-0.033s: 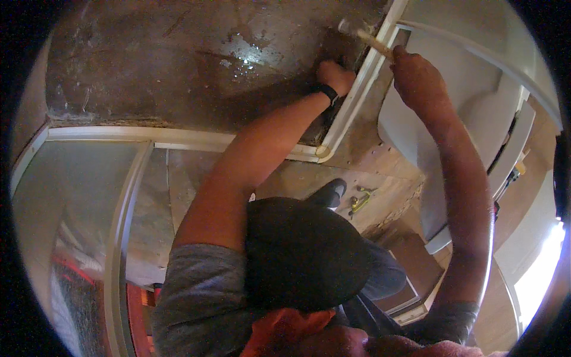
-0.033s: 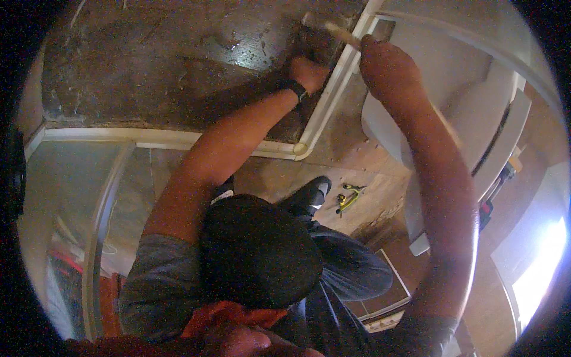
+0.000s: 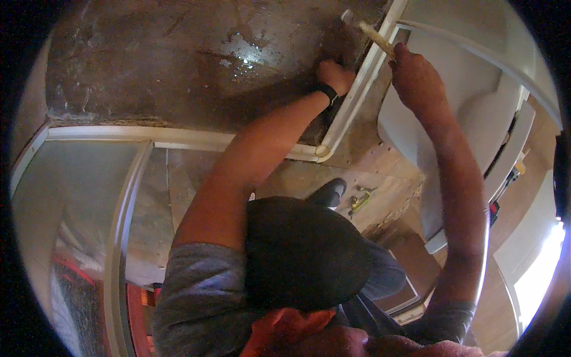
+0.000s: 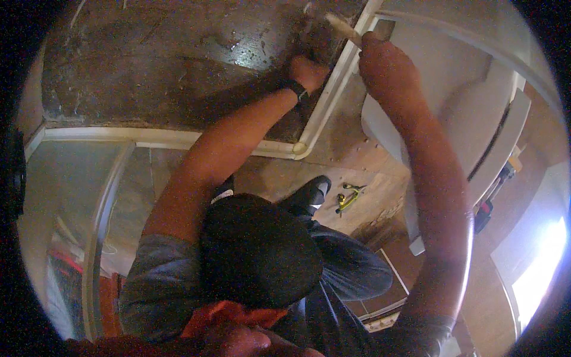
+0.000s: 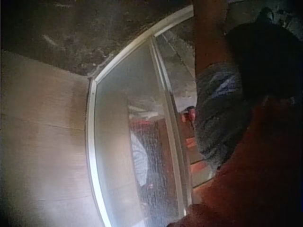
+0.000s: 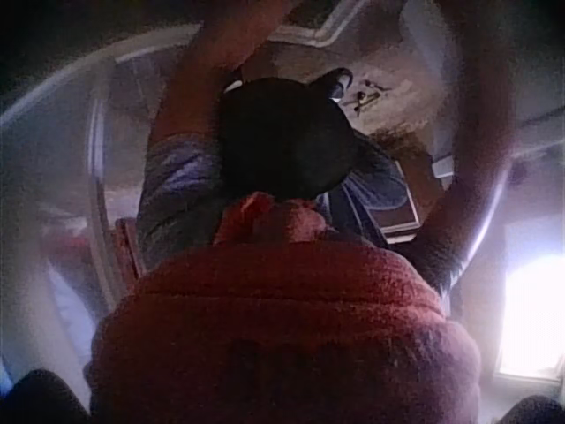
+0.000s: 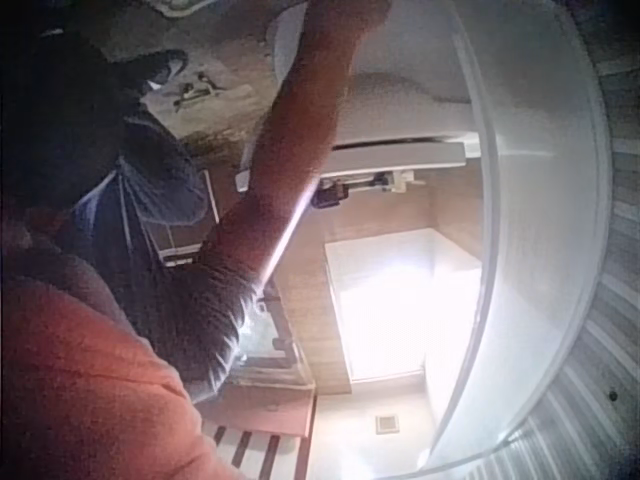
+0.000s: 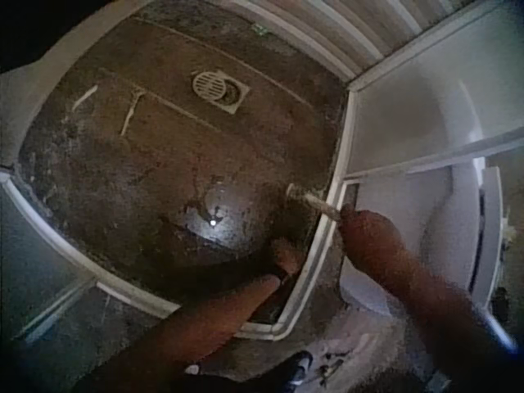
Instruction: The person is kneeling on the floor and using a hammer and a pry bar to remove a white baseboard from the wall. They repeatedly pry and hammer along the length of the baseboard to detach it from the wall.
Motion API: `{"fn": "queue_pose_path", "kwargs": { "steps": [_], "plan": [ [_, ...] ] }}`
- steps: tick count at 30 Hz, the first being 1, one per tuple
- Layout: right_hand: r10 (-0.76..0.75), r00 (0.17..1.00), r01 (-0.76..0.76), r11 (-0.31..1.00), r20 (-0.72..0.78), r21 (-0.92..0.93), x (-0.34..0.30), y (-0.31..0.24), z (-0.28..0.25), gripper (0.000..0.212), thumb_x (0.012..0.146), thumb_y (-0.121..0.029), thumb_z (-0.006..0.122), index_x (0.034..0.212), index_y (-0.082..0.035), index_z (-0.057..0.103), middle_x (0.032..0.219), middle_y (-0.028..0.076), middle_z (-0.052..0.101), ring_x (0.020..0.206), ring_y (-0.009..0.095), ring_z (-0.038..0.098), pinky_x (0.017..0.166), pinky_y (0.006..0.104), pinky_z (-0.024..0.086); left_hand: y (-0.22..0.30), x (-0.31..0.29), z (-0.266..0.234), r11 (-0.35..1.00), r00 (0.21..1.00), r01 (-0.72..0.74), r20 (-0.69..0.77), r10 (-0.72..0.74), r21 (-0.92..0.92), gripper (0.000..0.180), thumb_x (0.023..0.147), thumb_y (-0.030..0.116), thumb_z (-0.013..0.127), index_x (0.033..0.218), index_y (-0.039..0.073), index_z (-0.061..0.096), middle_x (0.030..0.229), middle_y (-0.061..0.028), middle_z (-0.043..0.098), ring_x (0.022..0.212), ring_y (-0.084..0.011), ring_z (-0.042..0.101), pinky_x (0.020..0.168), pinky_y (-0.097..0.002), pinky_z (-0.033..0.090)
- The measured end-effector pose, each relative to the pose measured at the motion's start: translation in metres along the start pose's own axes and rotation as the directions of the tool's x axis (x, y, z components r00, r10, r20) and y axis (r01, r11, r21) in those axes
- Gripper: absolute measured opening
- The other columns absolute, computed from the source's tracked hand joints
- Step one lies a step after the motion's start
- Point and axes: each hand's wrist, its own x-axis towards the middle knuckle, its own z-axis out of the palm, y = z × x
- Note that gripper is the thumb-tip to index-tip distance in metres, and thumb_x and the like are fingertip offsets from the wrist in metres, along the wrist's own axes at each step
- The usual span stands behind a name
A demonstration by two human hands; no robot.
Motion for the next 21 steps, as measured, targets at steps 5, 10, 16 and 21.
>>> {"fn": "queue_pose_path", "kwargs": {
  "steps": [5, 10, 16, 21],
  "plan": [
    [0.026, 0.997, -0.021, 0.996, -0.067, 0.081, -0.014, -0.004, 0.008, 0.022, 0.096, -0.020, 0.059, 0.107, -0.002, 0.059, 0.087, 0.023, 0.069, 0.081, 0.044, 0.069, 0.073, 0.0535, 0.056, -0.009, 0.007, 0.010, 0.967, 0.949, -0.251, 0.186, 0.256, -0.050, 0.032, 0.069, 0.024, 0.071, 0.080, -0.006, 0.071, 0.080, -0.0278, 0.070, 0.079, -0.0380, 0.072, 0.071, -0.0447, 0.056],
    [0.240, 0.970, -0.240, 0.916, 0.042, 0.320, -0.050, -0.018, 0.010, 0.029, 0.096, -0.025, 0.061, 0.111, -0.001, 0.059, 0.087, 0.027, 0.068, 0.083, 0.048, 0.067, 0.074, 0.0556, 0.053, 0.025, -0.062, 0.001, 0.971, 0.959, -0.207, 0.170, 0.226, -0.123, 0.029, 0.077, 0.028, 0.074, 0.083, 0.000, 0.066, 0.071, -0.0156, 0.067, 0.061, -0.0259, 0.063, 0.060, -0.0439, 0.051],
    [0.400, 0.905, -0.417, 0.776, 0.142, 0.473, -0.111, -0.018, -0.009, 0.035, 0.098, -0.031, 0.061, 0.112, 0.000, 0.058, 0.086, 0.030, 0.066, 0.084, 0.049, 0.065, 0.071, 0.0558, 0.050, 0.050, -0.066, -0.071, 0.848, 0.931, -0.339, -0.018, 0.364, -0.408, 0.030, 0.076, 0.027, 0.076, 0.077, -0.001, 0.065, 0.064, -0.0118, 0.063, 0.058, -0.0198, 0.059, 0.056, -0.0380, 0.047],
    [0.420, 0.900, -0.416, 0.753, 0.114, 0.510, -0.123, -0.023, 0.013, 0.033, 0.098, -0.031, 0.061, 0.108, 0.000, 0.059, 0.082, 0.029, 0.066, 0.080, 0.049, 0.065, 0.067, 0.0532, 0.049, 0.018, -0.067, -0.086, 0.630, 0.991, 0.010, 0.092, 0.098, -0.777, 0.028, 0.086, 0.026, 0.074, 0.071, 0.008, 0.059, 0.063, -0.0040, 0.059, 0.056, -0.0156, 0.055, 0.055, -0.0348, 0.045]
  ]
}}
